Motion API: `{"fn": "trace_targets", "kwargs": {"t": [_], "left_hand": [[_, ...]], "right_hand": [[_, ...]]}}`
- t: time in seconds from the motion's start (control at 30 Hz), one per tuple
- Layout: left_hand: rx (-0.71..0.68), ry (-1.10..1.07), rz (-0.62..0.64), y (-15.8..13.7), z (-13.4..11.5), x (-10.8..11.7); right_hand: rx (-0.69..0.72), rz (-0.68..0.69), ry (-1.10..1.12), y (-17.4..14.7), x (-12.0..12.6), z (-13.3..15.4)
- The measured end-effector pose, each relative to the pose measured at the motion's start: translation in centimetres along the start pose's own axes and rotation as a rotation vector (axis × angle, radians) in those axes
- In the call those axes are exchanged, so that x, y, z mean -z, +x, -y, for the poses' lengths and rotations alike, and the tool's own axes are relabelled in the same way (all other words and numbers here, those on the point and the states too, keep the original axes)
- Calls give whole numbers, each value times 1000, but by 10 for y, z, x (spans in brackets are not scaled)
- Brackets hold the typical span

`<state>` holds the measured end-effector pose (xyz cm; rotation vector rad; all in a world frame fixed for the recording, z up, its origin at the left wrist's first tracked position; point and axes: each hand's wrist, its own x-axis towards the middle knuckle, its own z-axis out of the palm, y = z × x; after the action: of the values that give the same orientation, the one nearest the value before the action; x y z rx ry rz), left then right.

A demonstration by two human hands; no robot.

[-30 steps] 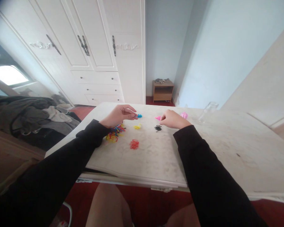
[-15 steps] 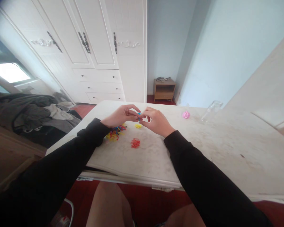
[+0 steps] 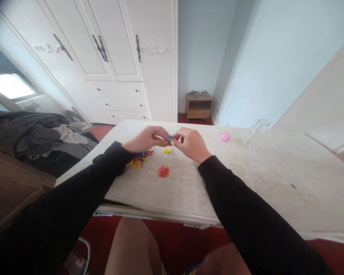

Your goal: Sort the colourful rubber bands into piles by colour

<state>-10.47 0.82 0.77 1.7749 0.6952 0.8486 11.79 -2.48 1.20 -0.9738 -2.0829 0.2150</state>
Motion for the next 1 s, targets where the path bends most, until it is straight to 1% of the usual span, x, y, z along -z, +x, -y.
{"fn": "trace_targets", "kwargs": {"t": [0.1, 0.2, 0.27, 0.4, 0.57, 0.8, 1.0], "left_hand": [[-39, 99, -5, 0, 0, 0], [-38, 146, -10, 1, 0, 0], [-23, 145, -13, 1, 1, -1], [41, 75, 4, 1, 1, -4], [29, 100, 30, 1, 0, -5], [6, 96, -11, 3, 1, -5], [34, 141, -65, 3, -2, -4]], "right_hand": [[-7, -22, -6, 0, -1, 0], [-5, -25, -11, 1, -2, 0], [-5, -22, -15, 1, -2, 0], [-21, -23, -18, 0, -3, 0], [-32, -9, -19, 0, -2, -1], [-44, 26, -25, 0, -2, 0], [-61, -2, -46, 0, -2, 0]]}}
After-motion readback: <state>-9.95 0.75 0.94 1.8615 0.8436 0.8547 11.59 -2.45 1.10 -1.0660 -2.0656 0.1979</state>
